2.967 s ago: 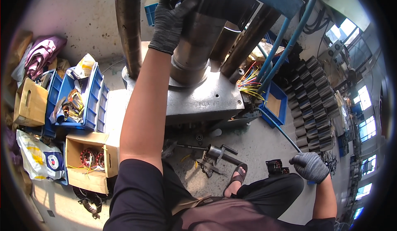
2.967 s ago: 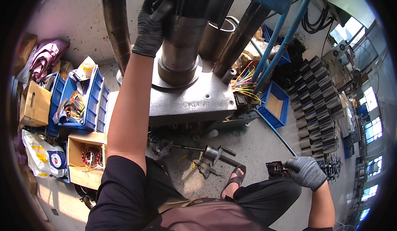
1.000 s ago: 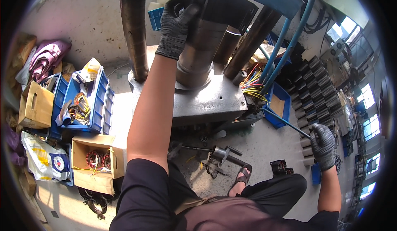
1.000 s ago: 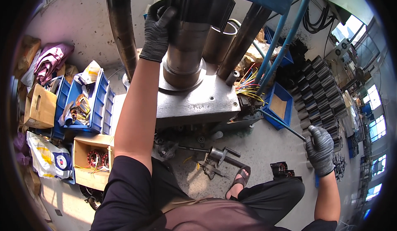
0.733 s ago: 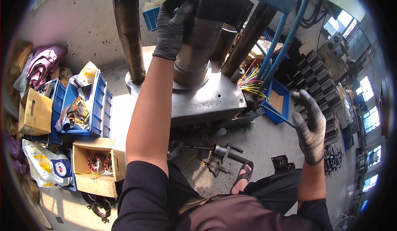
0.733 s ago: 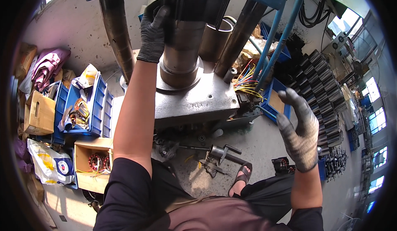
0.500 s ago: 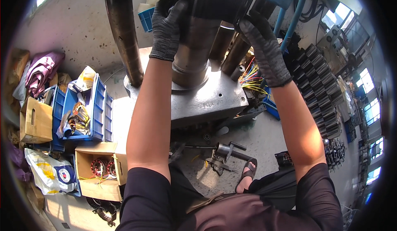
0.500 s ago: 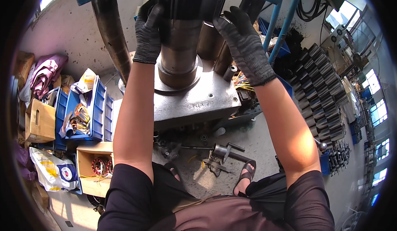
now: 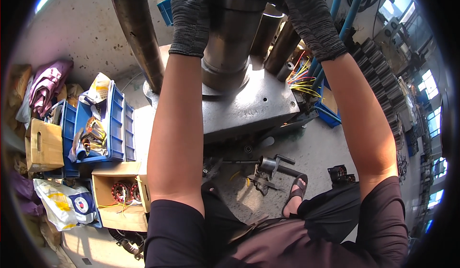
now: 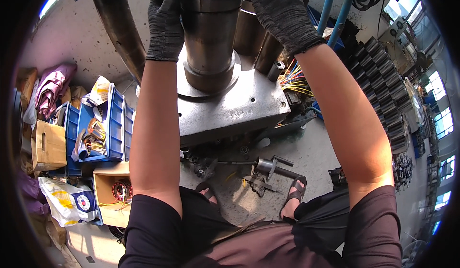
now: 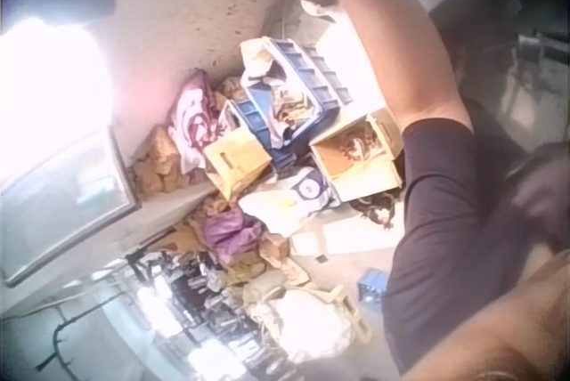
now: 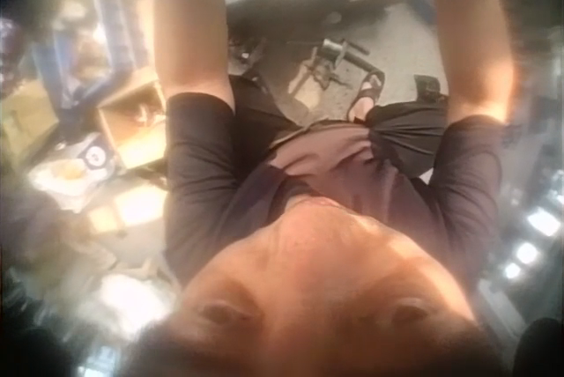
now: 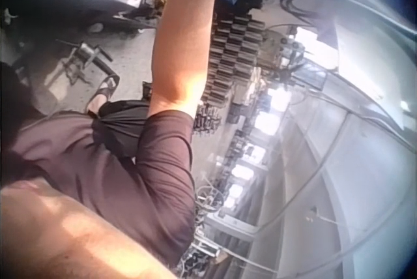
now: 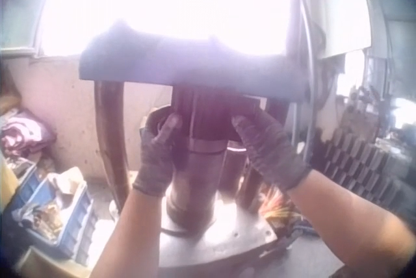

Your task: The person assembles a stator into a metal housing by hand, then uses a press machine to secure it, and finally fits an outer plastic shroud over the assembly.

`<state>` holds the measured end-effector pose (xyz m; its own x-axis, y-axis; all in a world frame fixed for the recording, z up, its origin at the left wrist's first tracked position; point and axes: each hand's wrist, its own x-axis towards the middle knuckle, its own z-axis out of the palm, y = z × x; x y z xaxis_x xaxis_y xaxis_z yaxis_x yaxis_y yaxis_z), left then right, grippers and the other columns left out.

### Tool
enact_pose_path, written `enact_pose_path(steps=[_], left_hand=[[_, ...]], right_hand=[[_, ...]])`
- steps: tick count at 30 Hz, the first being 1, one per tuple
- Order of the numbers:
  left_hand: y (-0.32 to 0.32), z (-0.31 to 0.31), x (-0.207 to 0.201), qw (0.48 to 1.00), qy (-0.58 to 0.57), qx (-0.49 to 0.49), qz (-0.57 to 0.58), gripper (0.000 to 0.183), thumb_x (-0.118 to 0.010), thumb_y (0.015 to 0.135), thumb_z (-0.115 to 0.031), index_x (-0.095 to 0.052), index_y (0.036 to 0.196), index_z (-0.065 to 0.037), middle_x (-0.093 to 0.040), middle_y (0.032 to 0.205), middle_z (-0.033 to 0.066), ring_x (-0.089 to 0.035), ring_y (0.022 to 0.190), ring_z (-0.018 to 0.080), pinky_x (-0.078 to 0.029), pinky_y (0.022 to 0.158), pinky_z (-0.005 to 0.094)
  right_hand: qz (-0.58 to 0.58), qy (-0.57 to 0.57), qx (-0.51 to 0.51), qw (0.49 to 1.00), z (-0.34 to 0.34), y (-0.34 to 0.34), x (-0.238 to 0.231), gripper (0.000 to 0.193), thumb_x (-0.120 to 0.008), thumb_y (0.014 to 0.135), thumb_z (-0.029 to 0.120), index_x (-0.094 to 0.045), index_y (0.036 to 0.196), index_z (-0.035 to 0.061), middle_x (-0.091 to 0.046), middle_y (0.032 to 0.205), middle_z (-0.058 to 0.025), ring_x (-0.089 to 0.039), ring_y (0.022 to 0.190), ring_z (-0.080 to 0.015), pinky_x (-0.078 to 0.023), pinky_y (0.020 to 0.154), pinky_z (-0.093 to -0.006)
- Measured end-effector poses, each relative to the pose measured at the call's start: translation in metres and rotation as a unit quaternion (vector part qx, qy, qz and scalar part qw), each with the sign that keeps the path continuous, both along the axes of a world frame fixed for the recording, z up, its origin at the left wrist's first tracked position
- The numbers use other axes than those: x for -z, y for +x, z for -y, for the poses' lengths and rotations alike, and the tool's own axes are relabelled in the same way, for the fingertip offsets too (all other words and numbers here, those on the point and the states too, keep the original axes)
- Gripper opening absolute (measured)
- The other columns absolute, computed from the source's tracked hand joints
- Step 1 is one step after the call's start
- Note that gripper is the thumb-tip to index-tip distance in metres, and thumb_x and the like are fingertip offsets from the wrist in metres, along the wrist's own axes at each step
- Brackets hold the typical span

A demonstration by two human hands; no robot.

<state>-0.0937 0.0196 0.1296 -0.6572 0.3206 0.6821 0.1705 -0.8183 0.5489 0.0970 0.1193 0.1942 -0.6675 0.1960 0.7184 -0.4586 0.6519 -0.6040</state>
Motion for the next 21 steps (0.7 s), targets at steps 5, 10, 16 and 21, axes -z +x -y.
enact_pose_path(steps=[5,10,16,21], left_hand=[[0.006,0.0,-0.002,0.998,0.033,0.048,-0.039,0.049,-0.082,0.092,-0.032,-0.063,0.128,-0.005,-0.068,0.117,0.003,-0.061,0.108,0.0152,-0.05,0.096,0.0304],[0.006,-0.005,0.007,0.991,0.036,0.09,-0.095,0.068,-0.088,0.086,-0.028,-0.055,0.142,-0.009,-0.065,0.127,0.0026,-0.06,0.117,0.0179,-0.051,0.102,0.0336],[0.021,-0.017,0.003,0.988,0.019,0.067,-0.137,0.1,-0.095,0.07,-0.01,-0.041,0.153,-0.018,-0.06,0.138,0.0041,-0.06,0.127,0.0211,-0.054,0.11,0.0369],[0.024,-0.019,0.001,0.982,0.055,0.116,-0.138,0.098,-0.094,0.07,-0.007,-0.042,0.152,-0.021,-0.062,0.136,0.0024,-0.061,0.126,0.0211,-0.056,0.11,0.0367]], right_hand=[[-0.047,0.02,-0.046,0.998,-0.004,-0.004,0.006,0.035,-0.058,0.108,0.025,-0.061,0.141,0.0139,-0.064,0.136,-0.0047,-0.059,0.126,-0.0176,-0.05,0.111,-0.0342],[-0.01,-0.009,-0.062,0.998,-0.015,-0.01,0.007,0.036,-0.057,0.108,0.029,-0.06,0.142,0.0149,-0.064,0.134,-0.0062,-0.062,0.124,-0.0192,-0.053,0.109,-0.035],[-0.021,0.021,-0.05,0.998,-0.002,-0.007,0.006,0.034,-0.056,0.109,0.026,-0.06,0.139,0.0112,-0.064,0.133,-0.0056,-0.061,0.124,-0.0188,-0.052,0.11,-0.0365],[-0.029,0.018,0.022,0.999,-0.001,-0.005,0.009,0.031,-0.055,0.11,0.023,-0.061,0.137,0.0096,-0.064,0.133,-0.0056,-0.06,0.124,-0.0192,-0.05,0.111,-0.0352]])
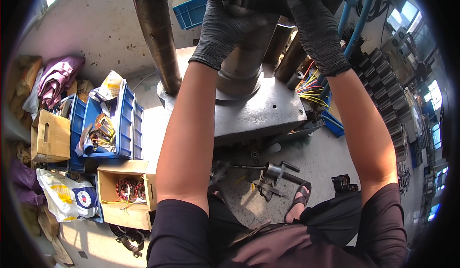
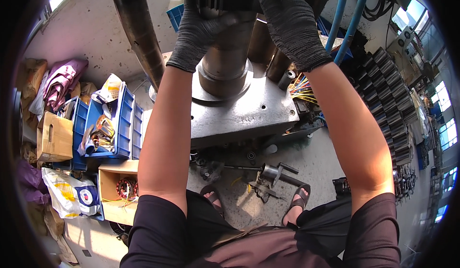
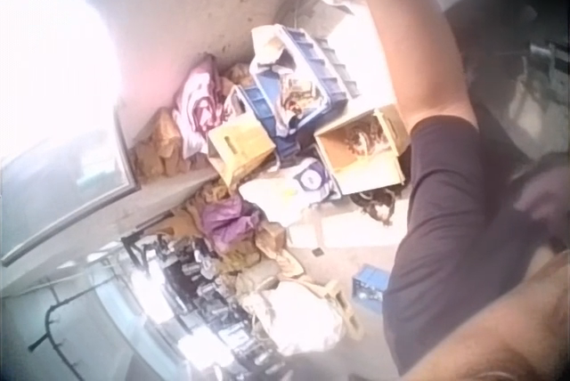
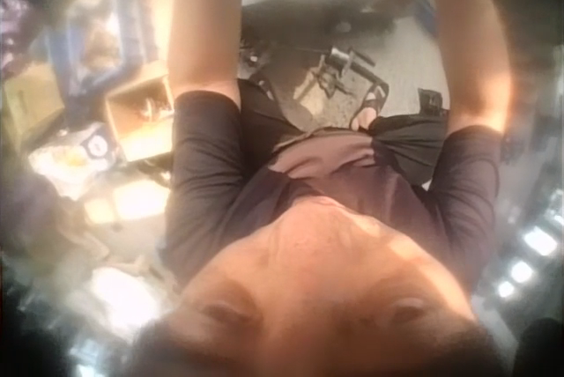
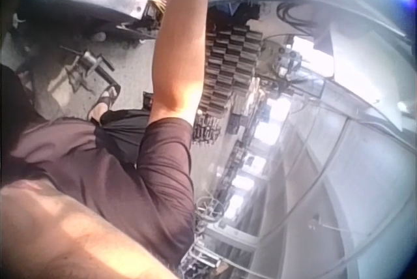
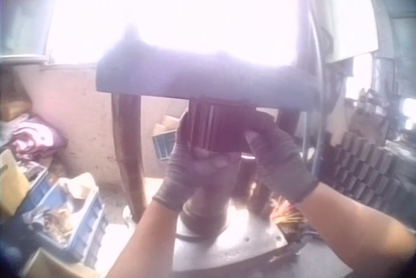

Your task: The person assembles a stator into a metal housing by hand, then uses a press machine to secure it, and finally fits an outer plastic shroud over the assembly.

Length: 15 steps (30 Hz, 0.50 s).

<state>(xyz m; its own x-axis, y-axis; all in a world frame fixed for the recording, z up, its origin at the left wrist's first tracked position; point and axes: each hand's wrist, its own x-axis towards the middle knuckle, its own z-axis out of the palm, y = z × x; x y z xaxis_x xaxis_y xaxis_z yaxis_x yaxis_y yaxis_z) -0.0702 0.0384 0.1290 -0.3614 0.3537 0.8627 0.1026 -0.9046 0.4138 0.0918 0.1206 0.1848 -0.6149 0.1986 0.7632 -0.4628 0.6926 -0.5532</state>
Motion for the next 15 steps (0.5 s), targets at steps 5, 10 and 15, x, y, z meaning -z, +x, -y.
enact_pose_path(steps=[5,10,15], left_hand=[[-0.005,0.006,0.0,1.0,-0.005,0.004,-0.01,0.092,-0.091,0.072,-0.005,-0.045,0.15,-0.024,-0.063,0.136,0.0002,-0.062,0.126,0.0211,-0.057,0.11,0.036],[0.002,0.007,-0.003,0.999,-0.037,0.013,0.014,0.086,-0.091,0.073,-0.005,-0.048,0.145,-0.023,-0.063,0.133,0.0,-0.062,0.124,0.0201,-0.057,0.109,0.0319],[0.0,0.007,0.0,0.998,-0.046,0.029,0.034,0.091,-0.094,0.069,-0.009,-0.045,0.145,-0.021,-0.061,0.133,-0.0003,-0.062,0.123,0.0184,-0.057,0.109,0.0298]], right_hand=[[0.026,-0.013,-0.006,1.0,0.009,0.002,-0.009,0.033,-0.057,0.109,0.024,-0.062,0.137,0.0086,-0.066,0.131,-0.0054,-0.059,0.124,-0.0188,-0.05,0.11,-0.0351],[-0.001,-0.013,-0.026,1.0,-0.005,-0.004,0.0,0.034,-0.059,0.108,0.023,-0.061,0.138,0.0075,-0.065,0.13,-0.0065,-0.059,0.124,-0.0187,-0.049,0.109,-0.0352],[-0.032,0.058,0.04,0.997,-0.007,-0.004,0.003,0.032,-0.058,0.109,0.02,-0.061,0.138,0.0076,-0.066,0.129,-0.0053,-0.06,0.121,-0.0179,-0.049,0.107,-0.0348]])
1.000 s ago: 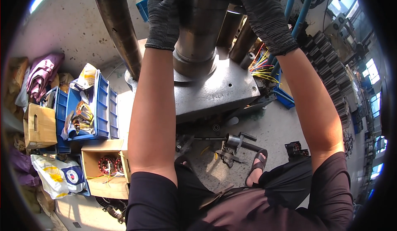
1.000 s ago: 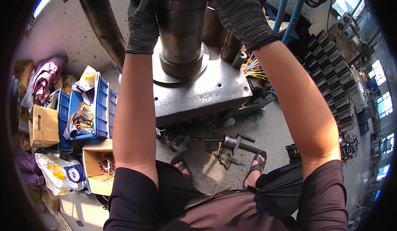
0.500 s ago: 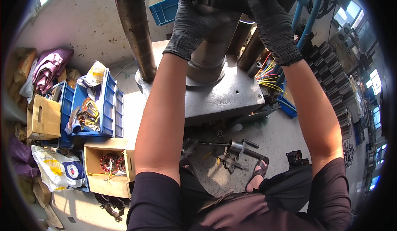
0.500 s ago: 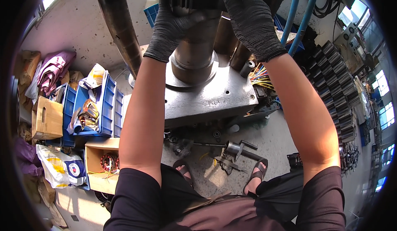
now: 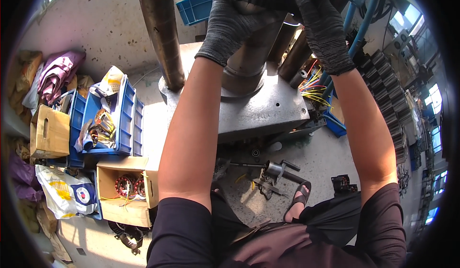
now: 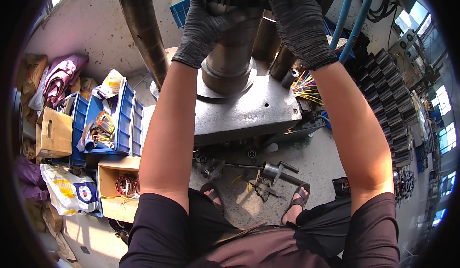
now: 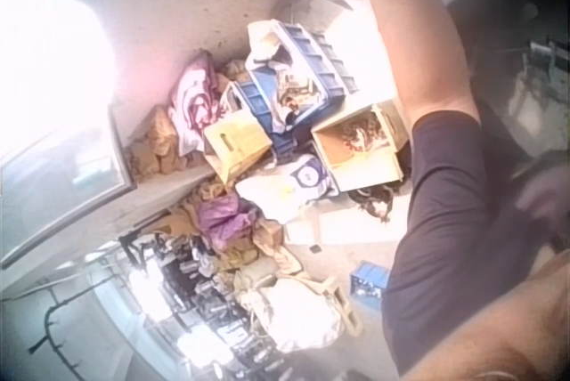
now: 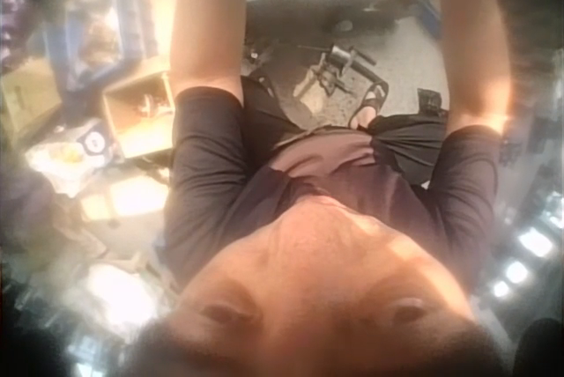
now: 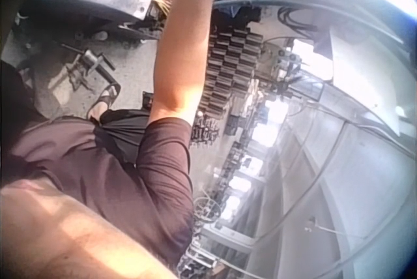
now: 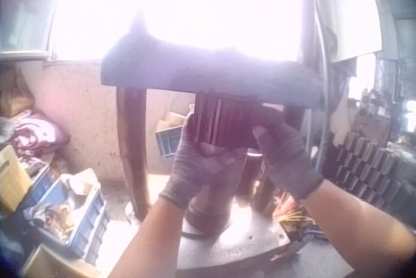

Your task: The person assembles a stator into a metal housing by hand, then uses a press machine to secure it, and finally fits an outer plastic shroud over the assembly.

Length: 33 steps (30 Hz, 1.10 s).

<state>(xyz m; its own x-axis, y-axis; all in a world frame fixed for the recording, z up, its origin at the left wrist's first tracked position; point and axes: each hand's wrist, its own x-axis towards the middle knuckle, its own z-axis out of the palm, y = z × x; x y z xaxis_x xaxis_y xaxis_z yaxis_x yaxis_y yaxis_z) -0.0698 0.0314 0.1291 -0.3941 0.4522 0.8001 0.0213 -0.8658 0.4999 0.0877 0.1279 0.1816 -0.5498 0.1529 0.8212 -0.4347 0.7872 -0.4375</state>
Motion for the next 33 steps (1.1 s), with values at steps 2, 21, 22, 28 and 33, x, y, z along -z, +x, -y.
enact_pose_path(steps=[2,21,22,28,33], left_hand=[[-0.001,-0.001,0.002,0.999,-0.001,-0.05,0.002,0.095,-0.096,0.067,-0.011,-0.043,0.145,-0.021,-0.06,0.133,-0.0005,-0.061,0.123,0.018,-0.057,0.109,0.0296],[-0.005,-0.002,-0.002,0.996,-0.076,-0.013,0.055,0.104,-0.1,0.063,-0.024,-0.036,0.145,-0.021,-0.056,0.134,-0.001,-0.058,0.122,0.0169,-0.051,0.112,0.0292],[-0.003,0.0,-0.003,0.994,-0.089,0.013,0.06,0.104,-0.1,0.063,-0.023,-0.037,0.146,-0.022,-0.057,0.135,-0.0015,-0.058,0.123,0.0168,-0.051,0.113,0.0294],[0.011,0.011,-0.007,0.997,-0.049,0.001,0.056,0.088,-0.097,0.067,-0.013,-0.05,0.141,-0.022,-0.061,0.134,-0.0005,-0.059,0.126,0.018,-0.052,0.116,0.0312],[0.014,0.013,-0.01,0.997,-0.031,0.021,0.07,0.082,-0.095,0.068,-0.01,-0.052,0.138,-0.02,-0.063,0.131,-0.0001,-0.062,0.123,0.0176,-0.054,0.114,0.0311]], right_hand=[[-0.007,-0.014,-0.023,1.0,-0.002,-0.003,0.002,0.032,-0.059,0.109,0.02,-0.061,0.138,0.0081,-0.066,0.127,-0.0047,-0.061,0.12,-0.0175,-0.05,0.106,-0.0346],[0.035,-0.059,-0.125,0.99,-0.005,-0.002,-0.006,0.036,-0.062,0.107,0.029,-0.061,0.138,0.0119,-0.064,0.132,-0.0058,-0.062,0.12,-0.0231,-0.056,0.101,-0.0375],[0.035,-0.06,-0.125,0.99,-0.002,0.0,-0.008,0.036,-0.062,0.107,0.029,-0.061,0.138,0.0119,-0.064,0.132,-0.0058,-0.062,0.12,-0.0231,-0.056,0.101,-0.0375],[0.066,-0.055,-0.019,0.996,-0.001,0.004,-0.016,0.04,-0.062,0.106,0.03,-0.059,0.14,0.0095,-0.062,0.132,-0.0106,-0.061,0.123,-0.0253,-0.055,0.104,-0.04],[0.023,-0.051,0.017,0.998,0.003,0.002,-0.003,0.039,-0.062,0.107,0.031,-0.061,0.138,0.0071,-0.063,0.13,-0.01,-0.061,0.121,-0.0246,-0.054,0.104,-0.0388]])
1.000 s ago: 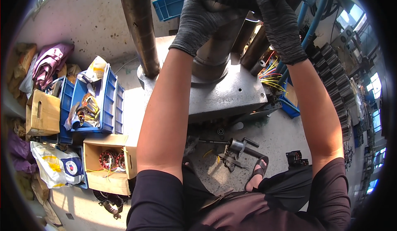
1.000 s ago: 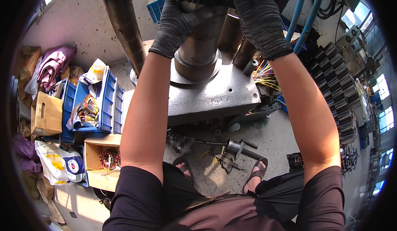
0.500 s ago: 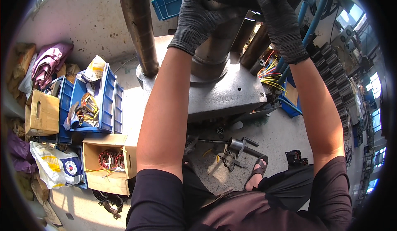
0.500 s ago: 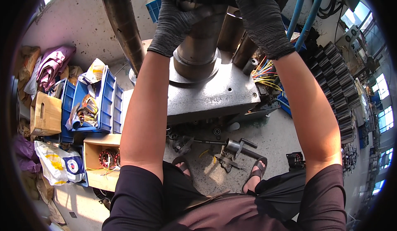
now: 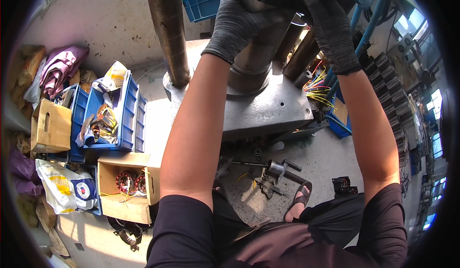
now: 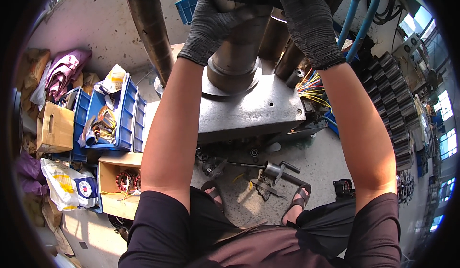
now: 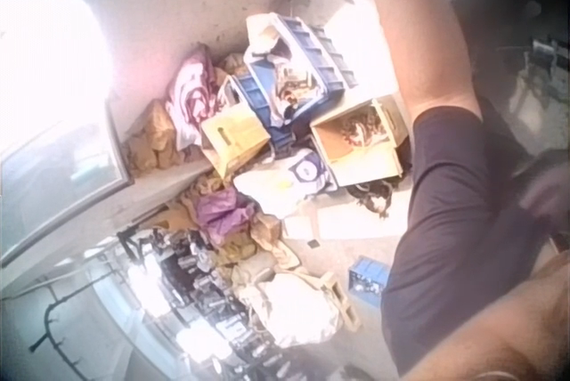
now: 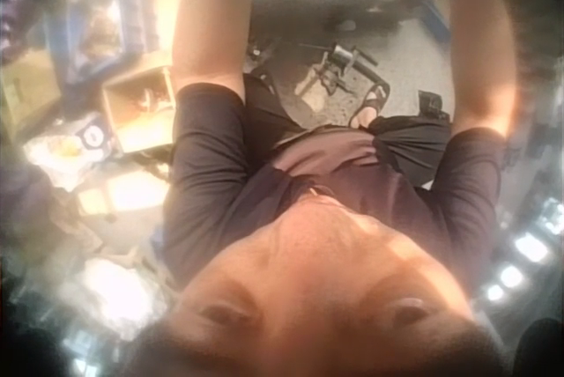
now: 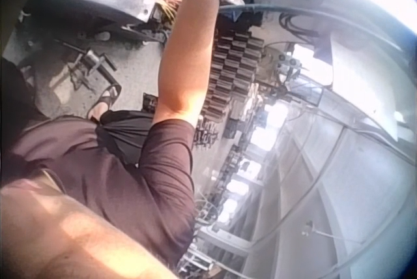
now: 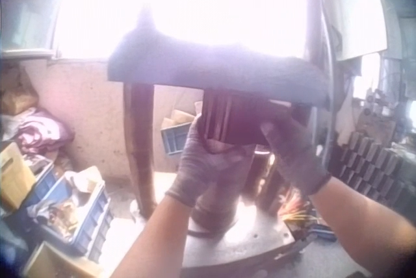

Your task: The person assembles a stator into a metal housing by hand, then uses a press machine to secure it, and finally fits an outer plastic shroud over the assembly.

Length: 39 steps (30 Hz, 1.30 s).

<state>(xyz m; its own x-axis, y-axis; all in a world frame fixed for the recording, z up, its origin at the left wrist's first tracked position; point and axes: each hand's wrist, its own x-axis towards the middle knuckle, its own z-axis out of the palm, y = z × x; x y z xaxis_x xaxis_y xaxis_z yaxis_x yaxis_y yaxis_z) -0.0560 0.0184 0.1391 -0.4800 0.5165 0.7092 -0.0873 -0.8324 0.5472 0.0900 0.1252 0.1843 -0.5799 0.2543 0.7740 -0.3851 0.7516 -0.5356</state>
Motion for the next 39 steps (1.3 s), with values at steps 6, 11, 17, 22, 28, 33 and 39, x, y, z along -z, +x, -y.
enact_pose_path(steps=[6,11,17,22,28,33,39], left_hand=[[-0.008,0.001,0.004,0.999,0.018,-0.004,-0.036,0.079,-0.095,0.07,-0.01,-0.053,0.137,-0.018,-0.064,0.128,-0.0007,-0.063,0.12,0.0159,-0.055,0.111,0.0316],[-0.002,0.003,0.0,0.998,-0.015,-0.012,-0.053,0.08,-0.095,0.072,-0.013,-0.05,0.138,-0.017,-0.062,0.131,-0.0008,-0.063,0.119,0.0163,-0.054,0.11,0.0313],[-0.026,-0.001,0.022,0.998,0.011,-0.026,-0.056,0.067,-0.083,0.091,-0.024,-0.048,0.148,-0.015,-0.058,0.135,-0.0004,-0.053,0.127,0.0142,-0.048,0.11,0.0281],[-0.031,-0.005,0.027,1.0,-0.005,-0.005,-0.019,0.045,-0.063,0.105,-0.017,-0.049,0.149,-0.013,-0.058,0.135,-0.0001,-0.052,0.125,0.0102,-0.051,0.101,0.0203],[-0.04,-0.013,0.03,0.999,0.026,0.016,-0.026,0.04,-0.064,0.104,-0.014,-0.054,0.143,-0.012,-0.062,0.128,-0.003,-0.058,0.111,0.0058,-0.057,0.093,0.0145],[-0.049,-0.019,0.038,0.998,0.034,0.043,0.012,0.04,-0.065,0.104,-0.011,-0.056,0.143,-0.012,-0.06,0.131,-0.0014,-0.059,0.112,0.0089,-0.059,0.096,0.0212],[-0.073,-0.018,0.052,0.987,-0.039,-0.142,-0.07,0.059,-0.069,0.1,-0.047,-0.057,0.143,-0.008,-0.067,0.124,0.0053,-0.063,0.112,0.0157,-0.052,0.098,0.0295]], right_hand=[[-0.001,-0.011,-0.014,1.0,0.017,0.0,-0.004,0.045,-0.063,0.106,0.036,-0.06,0.139,0.0053,-0.064,0.131,-0.0099,-0.061,0.122,-0.0238,-0.053,0.106,-0.0384],[0.026,0.007,-0.032,0.999,0.018,0.006,-0.012,0.044,-0.062,0.106,0.034,-0.06,0.14,0.0067,-0.063,0.133,-0.01,-0.061,0.123,-0.0244,-0.052,0.108,-0.0382],[0.025,0.001,-0.031,0.999,-0.001,0.006,-0.006,0.039,-0.064,0.105,0.026,-0.062,0.14,0.0105,-0.065,0.133,-0.0079,-0.061,0.123,-0.0212,-0.052,0.11,-0.0365],[0.01,-0.051,-0.126,0.991,-0.001,0.0,-0.001,0.037,-0.065,0.104,0.018,-0.061,0.141,0.0132,-0.067,0.132,-0.0057,-0.063,0.123,-0.0182,-0.052,0.11,-0.0351],[-0.015,-0.007,-0.158,0.987,-0.002,-0.002,-0.001,0.033,-0.063,0.106,0.02,-0.063,0.138,0.0135,-0.068,0.131,-0.0043,-0.063,0.122,-0.0175,-0.053,0.11,-0.0352],[-0.003,-0.01,-0.126,0.992,-0.003,0.001,0.0,0.033,-0.062,0.106,0.02,-0.063,0.138,0.0143,-0.069,0.131,-0.0034,-0.065,0.119,-0.0177,-0.055,0.107,-0.0361],[0.0,-0.048,-0.128,0.991,-0.004,-0.008,0.006,0.032,-0.058,0.108,0.017,-0.063,0.14,0.0167,-0.069,0.131,-0.0066,-0.066,0.12,-0.0189,-0.056,0.105,-0.0381]])
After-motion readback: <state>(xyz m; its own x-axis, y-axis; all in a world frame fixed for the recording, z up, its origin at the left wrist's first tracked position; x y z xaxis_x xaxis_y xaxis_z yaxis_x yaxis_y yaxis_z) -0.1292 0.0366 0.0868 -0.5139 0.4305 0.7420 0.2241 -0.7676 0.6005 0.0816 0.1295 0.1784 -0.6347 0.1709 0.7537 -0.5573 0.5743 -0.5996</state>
